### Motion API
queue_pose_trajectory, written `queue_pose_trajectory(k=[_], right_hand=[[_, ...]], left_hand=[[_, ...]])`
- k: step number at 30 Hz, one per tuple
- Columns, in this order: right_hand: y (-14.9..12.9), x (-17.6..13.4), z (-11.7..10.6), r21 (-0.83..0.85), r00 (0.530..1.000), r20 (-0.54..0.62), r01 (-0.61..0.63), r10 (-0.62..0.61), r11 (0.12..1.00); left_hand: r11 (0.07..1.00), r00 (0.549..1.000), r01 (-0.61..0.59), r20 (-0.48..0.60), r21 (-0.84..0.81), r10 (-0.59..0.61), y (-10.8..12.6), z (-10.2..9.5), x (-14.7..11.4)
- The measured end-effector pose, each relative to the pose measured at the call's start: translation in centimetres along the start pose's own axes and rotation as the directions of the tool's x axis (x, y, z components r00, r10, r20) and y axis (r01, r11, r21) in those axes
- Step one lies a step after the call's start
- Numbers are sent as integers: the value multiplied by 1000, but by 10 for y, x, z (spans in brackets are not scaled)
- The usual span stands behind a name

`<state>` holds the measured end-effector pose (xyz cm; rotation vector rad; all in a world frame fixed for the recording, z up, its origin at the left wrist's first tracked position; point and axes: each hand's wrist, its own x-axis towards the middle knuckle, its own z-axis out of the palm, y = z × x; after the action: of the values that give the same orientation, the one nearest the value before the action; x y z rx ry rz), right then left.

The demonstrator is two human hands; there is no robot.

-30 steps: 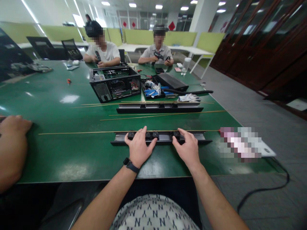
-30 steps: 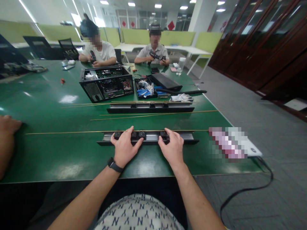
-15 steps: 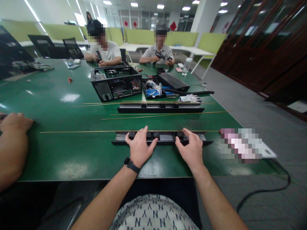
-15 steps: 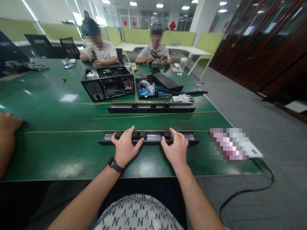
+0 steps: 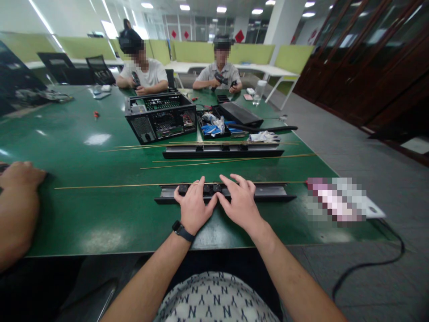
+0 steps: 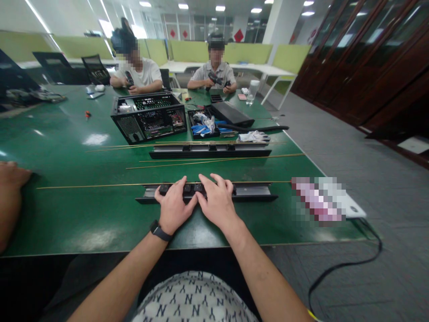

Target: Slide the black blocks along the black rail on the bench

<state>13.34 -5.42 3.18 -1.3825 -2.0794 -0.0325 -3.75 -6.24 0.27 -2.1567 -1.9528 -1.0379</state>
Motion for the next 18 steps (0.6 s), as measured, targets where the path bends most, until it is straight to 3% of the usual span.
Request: queue_pose_trajectory(k=[5, 18], right_hand=[[2, 8, 6, 38, 998, 63, -1, -1, 999], [15, 13, -7, 62, 991, 123, 43, -50, 997]], left_hand=[[1000, 1000, 5, 4, 9, -5, 1, -1, 0], [1000, 1000, 6, -6, 12, -6, 0, 2, 0]])
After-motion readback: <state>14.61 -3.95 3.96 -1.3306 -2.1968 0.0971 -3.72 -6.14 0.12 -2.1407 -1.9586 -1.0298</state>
